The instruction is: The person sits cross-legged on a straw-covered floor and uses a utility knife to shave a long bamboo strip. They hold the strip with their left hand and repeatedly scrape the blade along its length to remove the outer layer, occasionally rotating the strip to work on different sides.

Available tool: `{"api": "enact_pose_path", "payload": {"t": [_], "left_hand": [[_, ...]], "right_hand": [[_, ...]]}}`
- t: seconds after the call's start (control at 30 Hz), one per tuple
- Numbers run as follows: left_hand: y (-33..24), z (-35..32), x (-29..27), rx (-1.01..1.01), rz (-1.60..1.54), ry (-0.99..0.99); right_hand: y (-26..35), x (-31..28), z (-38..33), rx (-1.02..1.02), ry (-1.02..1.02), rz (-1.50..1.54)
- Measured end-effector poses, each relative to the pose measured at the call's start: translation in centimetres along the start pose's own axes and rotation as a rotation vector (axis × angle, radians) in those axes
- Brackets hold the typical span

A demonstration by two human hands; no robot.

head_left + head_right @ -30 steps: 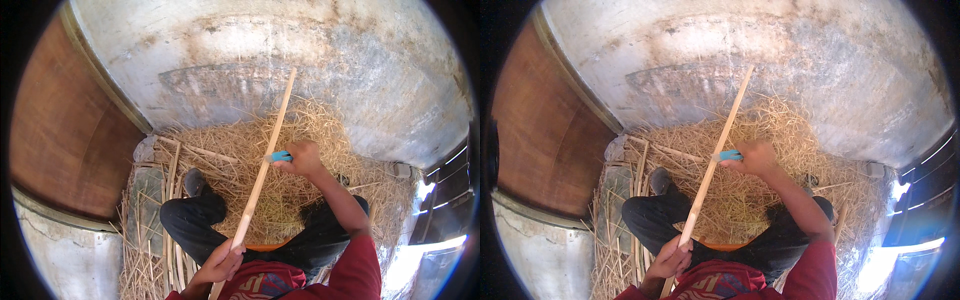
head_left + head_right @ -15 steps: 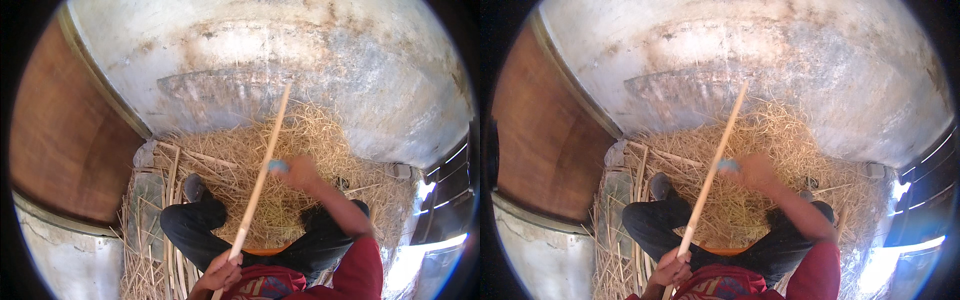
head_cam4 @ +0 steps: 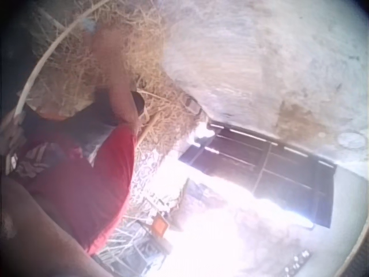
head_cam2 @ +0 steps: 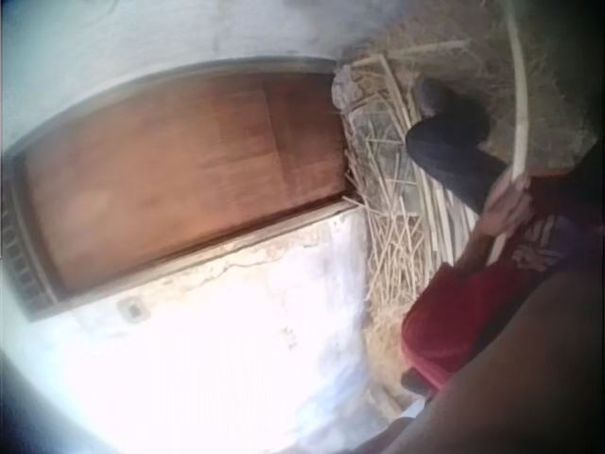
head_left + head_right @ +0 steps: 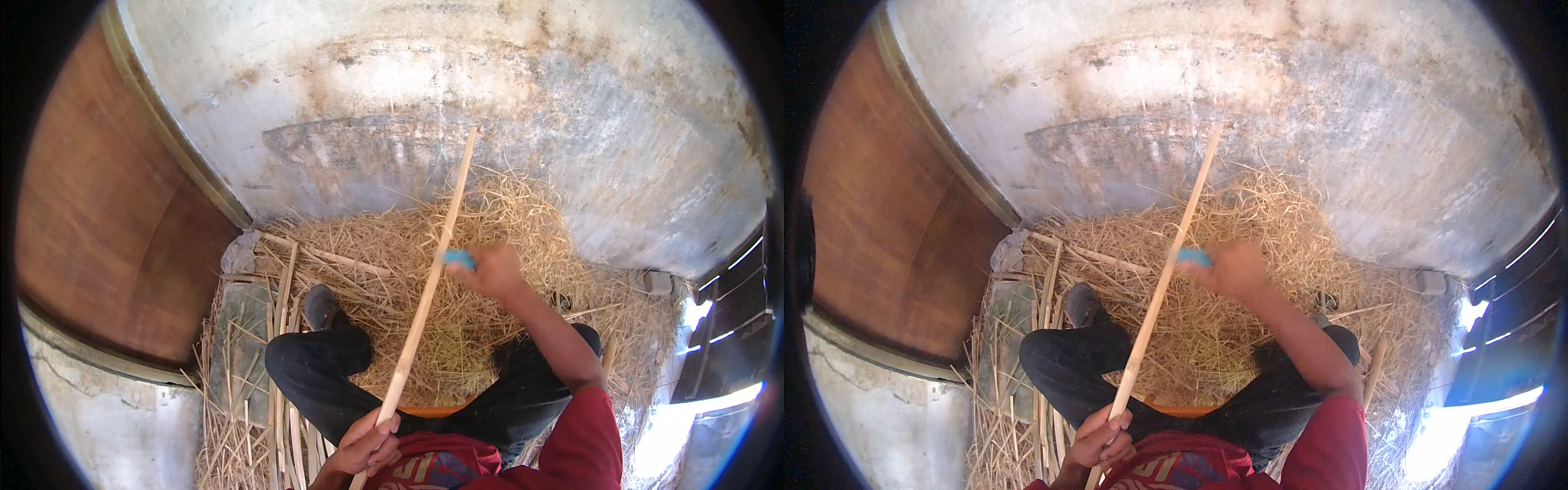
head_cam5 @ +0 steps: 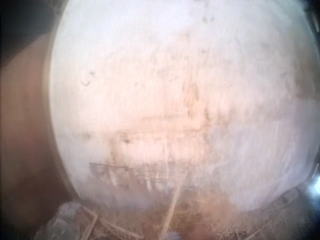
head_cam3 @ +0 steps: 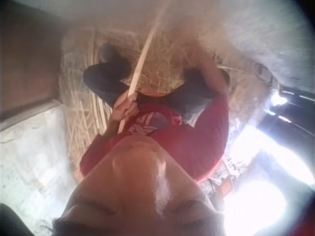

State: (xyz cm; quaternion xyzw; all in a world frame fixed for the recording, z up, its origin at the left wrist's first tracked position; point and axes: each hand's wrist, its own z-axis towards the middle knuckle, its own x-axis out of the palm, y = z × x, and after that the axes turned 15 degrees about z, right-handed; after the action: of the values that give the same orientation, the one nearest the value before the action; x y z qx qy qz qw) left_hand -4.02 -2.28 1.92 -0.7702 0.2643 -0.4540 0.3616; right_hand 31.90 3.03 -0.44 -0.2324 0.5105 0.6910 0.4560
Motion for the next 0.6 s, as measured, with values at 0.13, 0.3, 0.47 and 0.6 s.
{"api": "enact_pose_path", "payload": {"t": [0.13, 0.3, 0.47, 0.6], "left_hand": [[-0.2, -0.4, 0.3, -0.005, 0.014, 0.011], [-0.1, -1.1, 0.8, -0.101, 0.169, 0.011], [-2.2, -1.5, 3.5, -0.311, 0.297, -0.091], [2.6, -2.0, 1.2, -0.346, 0.398, -0.054]], "right_hand": [[-1.4, 0.5, -0.1, -0.044, -0.145, 0.064], [-8.1, -2.0, 3.0, -0.150, -0.326, -0.089], [-15.9, -6.9, 3.5, 0.293, -0.419, -0.262], [-20.8, -10.8, 1.2, 0.831, -0.621, -0.085]]}}
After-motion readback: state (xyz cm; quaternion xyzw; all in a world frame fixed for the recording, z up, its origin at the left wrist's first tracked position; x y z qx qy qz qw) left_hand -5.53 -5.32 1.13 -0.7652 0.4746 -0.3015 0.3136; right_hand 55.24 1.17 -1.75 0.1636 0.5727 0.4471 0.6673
